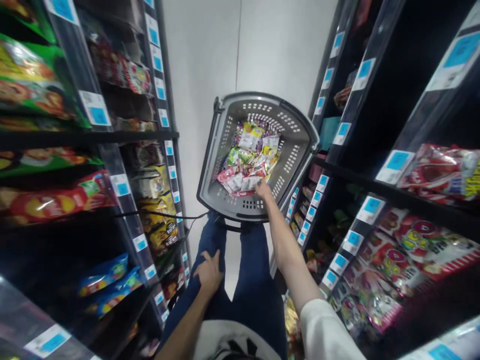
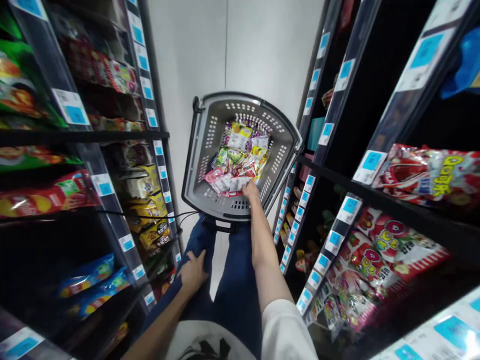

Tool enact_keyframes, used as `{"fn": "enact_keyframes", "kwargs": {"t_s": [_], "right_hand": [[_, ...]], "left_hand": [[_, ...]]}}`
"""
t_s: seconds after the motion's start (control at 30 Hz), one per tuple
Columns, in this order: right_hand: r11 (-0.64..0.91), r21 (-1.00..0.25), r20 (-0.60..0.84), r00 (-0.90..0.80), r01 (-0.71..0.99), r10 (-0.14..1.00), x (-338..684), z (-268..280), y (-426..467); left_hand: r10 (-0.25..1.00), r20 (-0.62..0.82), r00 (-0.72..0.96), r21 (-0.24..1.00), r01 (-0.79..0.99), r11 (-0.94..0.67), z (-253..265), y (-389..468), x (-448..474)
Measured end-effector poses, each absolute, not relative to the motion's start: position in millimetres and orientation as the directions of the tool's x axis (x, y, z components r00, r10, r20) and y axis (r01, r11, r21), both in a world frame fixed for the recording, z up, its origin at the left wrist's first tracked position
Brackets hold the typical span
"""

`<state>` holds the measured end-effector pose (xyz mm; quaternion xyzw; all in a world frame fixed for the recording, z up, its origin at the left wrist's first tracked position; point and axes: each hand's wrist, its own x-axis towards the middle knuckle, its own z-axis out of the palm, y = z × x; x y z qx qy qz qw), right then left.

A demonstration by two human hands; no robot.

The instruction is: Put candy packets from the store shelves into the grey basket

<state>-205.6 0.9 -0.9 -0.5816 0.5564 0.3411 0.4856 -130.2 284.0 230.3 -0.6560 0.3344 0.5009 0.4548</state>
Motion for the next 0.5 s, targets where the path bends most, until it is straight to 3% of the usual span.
{"fn": "enact_keyframes", "kwargs": {"t_s": [0.13,0.27,0.4,0.5], "right_hand": [[0.12,-0.094,-0.951,0.054,-0.988,-0.304,-216,30,3],[0.15,-0.104,-0.943,0.05,-0.983,-0.33,-226,87,26],[0.204,-0.117,-0.934,0.038,-0.972,-0.356,-235,165,67],[0.27,-0.139,-0.935,0.036,-0.953,-0.353,-239,229,102]], "left_hand": [[0.014,-0.958,0.288,-0.276,-0.905,-0.324,232,287,-126],[0.002,-0.965,0.263,-0.256,-0.937,-0.238,246,300,-124],[-0.108,-0.975,0.192,-0.175,-0.972,-0.155,276,322,-116],[-0.159,-0.986,0.051,-0.032,-0.992,-0.121,302,332,-103]]}}
